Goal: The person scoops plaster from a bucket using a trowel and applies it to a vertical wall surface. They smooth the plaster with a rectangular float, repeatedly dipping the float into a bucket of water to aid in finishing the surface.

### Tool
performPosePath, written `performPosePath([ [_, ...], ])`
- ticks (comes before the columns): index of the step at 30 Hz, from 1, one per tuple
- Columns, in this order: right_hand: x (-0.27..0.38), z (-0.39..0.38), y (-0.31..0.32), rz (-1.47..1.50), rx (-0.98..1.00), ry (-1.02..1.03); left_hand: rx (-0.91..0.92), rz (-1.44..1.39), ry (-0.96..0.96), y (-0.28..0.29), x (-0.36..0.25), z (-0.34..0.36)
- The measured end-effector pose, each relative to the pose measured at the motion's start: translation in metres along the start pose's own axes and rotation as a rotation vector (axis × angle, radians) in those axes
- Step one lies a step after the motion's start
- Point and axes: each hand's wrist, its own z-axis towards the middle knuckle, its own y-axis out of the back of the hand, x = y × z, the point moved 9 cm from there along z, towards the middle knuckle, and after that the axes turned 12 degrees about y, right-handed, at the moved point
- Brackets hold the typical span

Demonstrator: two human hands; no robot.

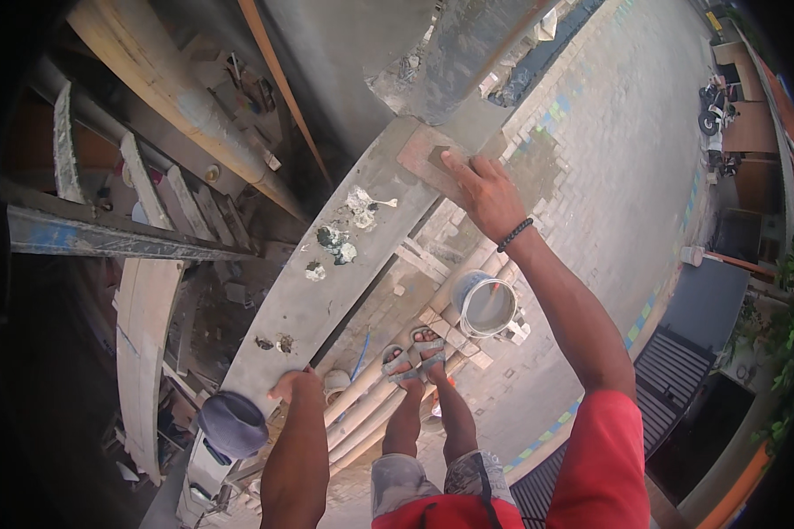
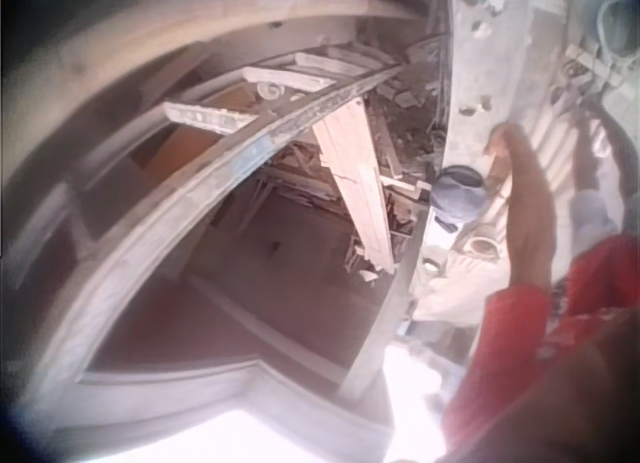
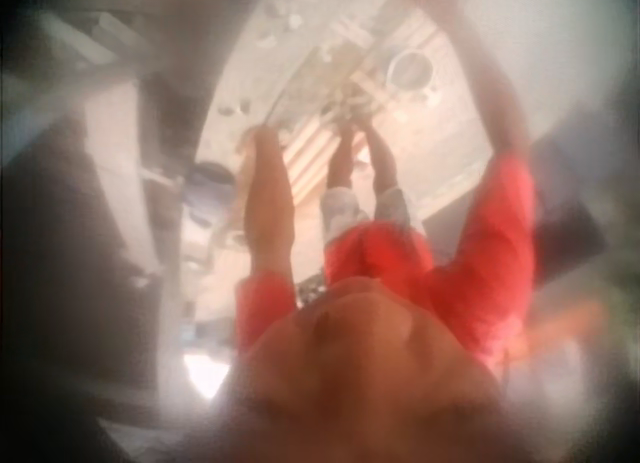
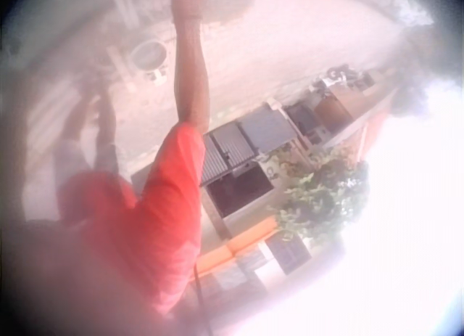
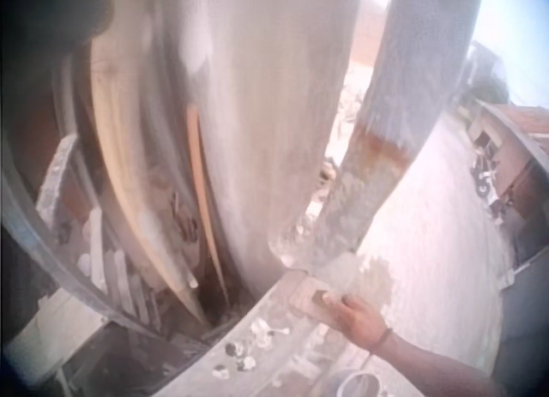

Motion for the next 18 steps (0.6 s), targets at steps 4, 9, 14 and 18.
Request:
performPosePath([
  [4,0.003,-0.057,0.02,0.009,0.046,-0.036,-0.053,-0.011,0.013,0.003,-0.005,0.017],
  [9,-0.025,-0.062,0.042,0.054,-0.17,-0.286,-0.032,-0.019,0.047,0.003,0.0,0.012],
  [14,-0.037,-0.034,0.018,-0.055,-0.215,-0.318,-0.055,-0.031,0.016,0.002,-0.002,0.023],
  [18,-0.018,-0.028,0.007,-0.022,-0.226,-0.304,-0.057,-0.037,0.003,0.006,-0.002,0.005],
])
